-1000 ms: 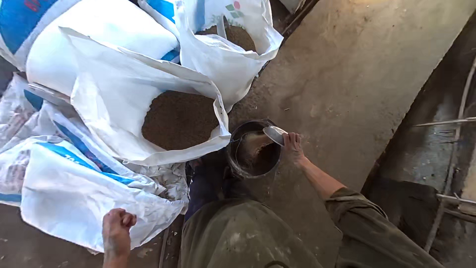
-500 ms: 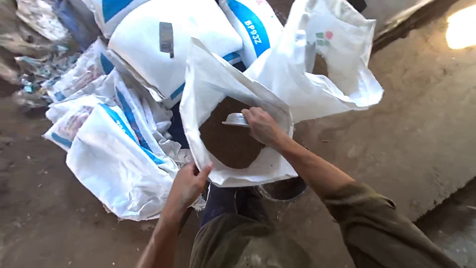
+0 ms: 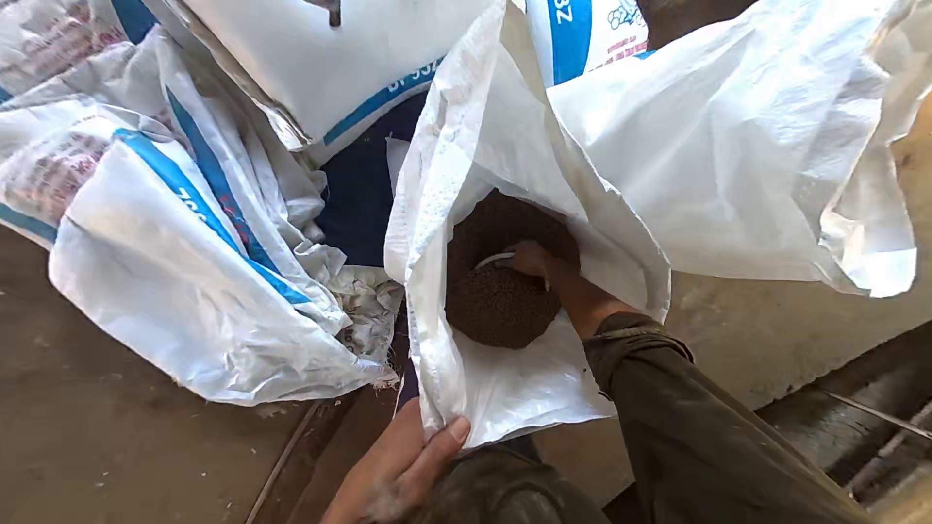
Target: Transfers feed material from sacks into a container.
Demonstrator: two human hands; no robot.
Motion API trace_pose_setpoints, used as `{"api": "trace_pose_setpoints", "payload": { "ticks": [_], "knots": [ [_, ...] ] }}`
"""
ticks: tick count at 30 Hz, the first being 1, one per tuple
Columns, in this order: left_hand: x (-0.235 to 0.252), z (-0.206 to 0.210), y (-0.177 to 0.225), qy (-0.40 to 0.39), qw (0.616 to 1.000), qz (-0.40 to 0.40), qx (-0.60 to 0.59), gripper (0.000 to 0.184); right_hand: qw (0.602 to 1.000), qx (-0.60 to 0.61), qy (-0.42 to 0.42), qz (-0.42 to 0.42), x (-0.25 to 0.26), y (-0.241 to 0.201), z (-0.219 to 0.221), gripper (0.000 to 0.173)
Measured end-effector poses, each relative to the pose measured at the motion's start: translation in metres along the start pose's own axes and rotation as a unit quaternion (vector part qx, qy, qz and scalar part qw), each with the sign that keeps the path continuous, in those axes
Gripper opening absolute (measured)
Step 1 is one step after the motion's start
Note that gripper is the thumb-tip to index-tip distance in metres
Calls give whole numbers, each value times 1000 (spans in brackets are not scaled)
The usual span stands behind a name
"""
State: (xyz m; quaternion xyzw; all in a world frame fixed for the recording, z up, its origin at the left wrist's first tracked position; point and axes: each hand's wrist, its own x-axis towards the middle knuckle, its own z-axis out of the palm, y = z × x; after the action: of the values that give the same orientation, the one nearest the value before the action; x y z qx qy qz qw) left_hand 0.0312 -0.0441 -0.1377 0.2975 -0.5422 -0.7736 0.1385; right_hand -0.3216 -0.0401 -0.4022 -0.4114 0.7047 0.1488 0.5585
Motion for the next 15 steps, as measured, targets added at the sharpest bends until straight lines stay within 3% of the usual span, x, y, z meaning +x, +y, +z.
{"api": "trace_pose_setpoints", "payload": {
  "ticks": [5,9,13,15],
  "knots": [
    [12,-5,-1,-46,999,24,9,34,988,88,-120,29,-14,-12,27,67],
    [17,-9,1,-60,997,34,39,38,979,103,-174,22,-54,-51,18,77],
    [16,-8,5,-43,997,7,56,36,985,106,-112,-74,-71,-58,-18,54],
    [15,-10,7,-39,997,-1,73,36,991,104,-57,-58,-81,-60,-38,57]
  ]
}}
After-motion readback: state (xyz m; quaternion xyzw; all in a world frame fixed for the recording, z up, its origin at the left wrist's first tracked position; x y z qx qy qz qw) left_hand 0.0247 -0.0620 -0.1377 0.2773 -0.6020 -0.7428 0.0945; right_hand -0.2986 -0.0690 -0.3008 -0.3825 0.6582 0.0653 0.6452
